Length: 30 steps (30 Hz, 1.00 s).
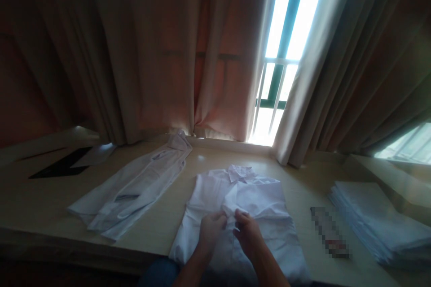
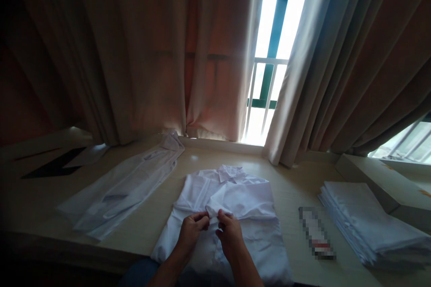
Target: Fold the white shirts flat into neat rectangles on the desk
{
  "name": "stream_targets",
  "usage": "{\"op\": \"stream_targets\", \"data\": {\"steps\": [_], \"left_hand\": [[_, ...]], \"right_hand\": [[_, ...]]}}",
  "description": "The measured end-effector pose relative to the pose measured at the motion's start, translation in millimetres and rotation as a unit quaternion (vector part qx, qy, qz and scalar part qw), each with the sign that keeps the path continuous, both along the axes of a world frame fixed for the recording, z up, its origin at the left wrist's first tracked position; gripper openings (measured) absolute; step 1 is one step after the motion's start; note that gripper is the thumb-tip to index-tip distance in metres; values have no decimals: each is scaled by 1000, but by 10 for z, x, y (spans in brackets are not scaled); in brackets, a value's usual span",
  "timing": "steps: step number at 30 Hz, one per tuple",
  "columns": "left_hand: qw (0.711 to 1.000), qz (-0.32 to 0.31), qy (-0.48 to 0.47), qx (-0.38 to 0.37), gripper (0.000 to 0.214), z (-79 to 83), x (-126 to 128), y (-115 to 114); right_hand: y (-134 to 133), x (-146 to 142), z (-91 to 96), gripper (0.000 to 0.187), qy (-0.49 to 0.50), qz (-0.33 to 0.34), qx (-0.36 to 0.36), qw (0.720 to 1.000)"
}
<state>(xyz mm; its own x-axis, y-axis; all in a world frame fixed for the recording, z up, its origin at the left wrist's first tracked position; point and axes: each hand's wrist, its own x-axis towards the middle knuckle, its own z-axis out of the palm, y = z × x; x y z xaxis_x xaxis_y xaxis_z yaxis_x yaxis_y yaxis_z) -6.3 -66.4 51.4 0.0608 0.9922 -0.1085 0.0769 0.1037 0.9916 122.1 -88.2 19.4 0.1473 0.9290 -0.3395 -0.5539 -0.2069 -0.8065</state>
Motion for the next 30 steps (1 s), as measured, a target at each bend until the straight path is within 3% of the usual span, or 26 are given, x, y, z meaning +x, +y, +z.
{"op": "stream_targets", "data": {"steps": [3,5,10,16,19,22,30], "left_hand": [[1000,-15,-10,1,22,32,16,-8],[1000,-19,-19,-1,23,32,26,-17],[998,1,-63,-2,26,34,48,-53],[996,-8,-89,-6,31,129,79,-95],[993,-18,-112,-22,29,105,82,-87],[988,-21,-148,-36,26,25,53,-50],[974,-27,-210,-77,34,-165,-46,43]], "right_hand": [[44,-34,-67,40,70,10,-5,997],[64,-46,-97,41,55,6,-10,998],[66,-38,-66,44,-75,-26,-26,996],[-24,-73,108,41,-236,-38,51,970],[-34,-76,127,34,-163,-47,62,984],[1,-50,84,28,-85,-10,39,996],[11,-30,109,40,-95,5,65,993]]}}
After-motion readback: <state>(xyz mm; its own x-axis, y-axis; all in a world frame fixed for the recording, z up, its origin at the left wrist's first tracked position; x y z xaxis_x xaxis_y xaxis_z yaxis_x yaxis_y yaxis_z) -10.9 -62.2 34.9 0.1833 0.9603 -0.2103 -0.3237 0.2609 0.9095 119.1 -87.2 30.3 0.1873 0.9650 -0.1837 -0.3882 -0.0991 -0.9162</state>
